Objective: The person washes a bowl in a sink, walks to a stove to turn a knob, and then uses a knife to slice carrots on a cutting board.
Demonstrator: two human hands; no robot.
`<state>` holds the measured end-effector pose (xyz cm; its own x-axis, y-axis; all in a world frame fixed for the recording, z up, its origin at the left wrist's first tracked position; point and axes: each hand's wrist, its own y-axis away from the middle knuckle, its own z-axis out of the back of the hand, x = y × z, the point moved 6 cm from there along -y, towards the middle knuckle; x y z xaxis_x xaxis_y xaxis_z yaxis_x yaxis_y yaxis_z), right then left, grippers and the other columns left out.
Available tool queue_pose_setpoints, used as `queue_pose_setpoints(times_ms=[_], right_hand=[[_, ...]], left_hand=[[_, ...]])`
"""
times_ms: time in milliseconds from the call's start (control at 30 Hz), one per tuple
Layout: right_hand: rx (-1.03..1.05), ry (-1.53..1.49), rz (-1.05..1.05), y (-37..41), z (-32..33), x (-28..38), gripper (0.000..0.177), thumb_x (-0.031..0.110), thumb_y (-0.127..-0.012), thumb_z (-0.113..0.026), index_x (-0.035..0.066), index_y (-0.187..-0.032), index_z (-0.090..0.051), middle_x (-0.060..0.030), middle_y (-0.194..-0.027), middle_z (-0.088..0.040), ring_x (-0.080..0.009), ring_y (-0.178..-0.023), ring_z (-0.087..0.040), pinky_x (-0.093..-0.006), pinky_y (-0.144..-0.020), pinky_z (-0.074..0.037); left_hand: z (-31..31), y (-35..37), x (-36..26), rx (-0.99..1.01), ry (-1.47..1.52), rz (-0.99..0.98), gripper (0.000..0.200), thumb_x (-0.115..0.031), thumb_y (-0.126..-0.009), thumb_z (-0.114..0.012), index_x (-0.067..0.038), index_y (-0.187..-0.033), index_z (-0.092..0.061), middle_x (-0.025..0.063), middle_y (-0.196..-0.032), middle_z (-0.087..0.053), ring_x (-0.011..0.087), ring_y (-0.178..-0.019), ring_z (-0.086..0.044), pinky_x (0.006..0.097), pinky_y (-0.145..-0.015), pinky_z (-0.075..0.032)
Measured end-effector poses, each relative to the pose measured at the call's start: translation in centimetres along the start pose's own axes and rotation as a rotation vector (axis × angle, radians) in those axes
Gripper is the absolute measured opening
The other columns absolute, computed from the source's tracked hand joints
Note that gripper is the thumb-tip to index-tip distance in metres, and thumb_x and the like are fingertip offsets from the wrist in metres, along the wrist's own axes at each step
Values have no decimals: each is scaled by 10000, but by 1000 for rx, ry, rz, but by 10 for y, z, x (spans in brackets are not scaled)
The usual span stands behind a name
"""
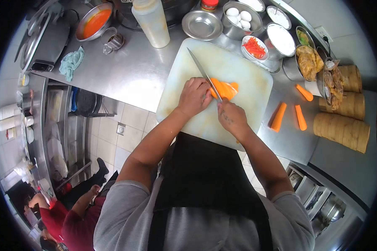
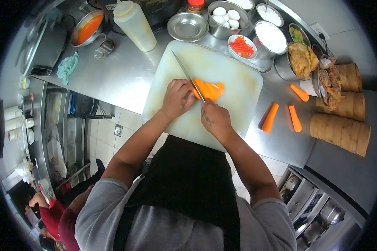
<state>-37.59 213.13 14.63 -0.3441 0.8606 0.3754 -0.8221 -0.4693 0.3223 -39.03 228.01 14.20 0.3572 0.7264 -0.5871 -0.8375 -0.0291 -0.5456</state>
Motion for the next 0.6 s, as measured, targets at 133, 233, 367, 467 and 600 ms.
queue_pose_setpoints(times_ms=[133,233,367,467,600], right_hand=[[-31,-22,15,10,13,8,253,225,-1002,-459,2,-920,-546,-244,-759,-664,-404,-733,-675,-503,-710,-524],[-34,9,1,24,29,14,248,216,-1003,-454,2,-906,-533,-239,-741,-662,-411,-715,-672,-502,-701,-527],[66,90,-10,45,51,21,241,200,-1004,-446,-3,-900,-524,-233,-723,-656,-417,-698,-667,-501,-688,-529],[150,102,-26,55,54,17,235,182,-1004,-442,-7,-890,-523,-239,-723,-652,-420,-697,-663,-499,-679,-530],[26,25,69,20,0,3,249,201,-1003,-455,-9,-895,-535,-239,-735,-656,-416,-698,-665,-499,-675,-529]], left_hand=[[0,1,3,11,47,-1,205,-51,-736,-673,-54,-938,-640,89,-994,-603,285,-931,-581,384,-817,-474],[1,0,2,22,42,5,199,-49,-732,-669,-51,-929,-638,86,-998,-605,282,-932,-583,379,-807,-475],[-2,1,4,17,24,5,201,-46,-727,-666,-47,-925,-634,89,-1004,-608,284,-933,-585,377,-787,-478],[-2,3,5,34,70,27,224,-32,-752,-666,-26,-973,-630,139,-1017,-602,331,-926,-580,415,-828,-482],[-1,3,3,22,94,14,222,-27,-758,-661,-25,-977,-624,141,-1018,-603,332,-928,-580,418,-828,-484]])
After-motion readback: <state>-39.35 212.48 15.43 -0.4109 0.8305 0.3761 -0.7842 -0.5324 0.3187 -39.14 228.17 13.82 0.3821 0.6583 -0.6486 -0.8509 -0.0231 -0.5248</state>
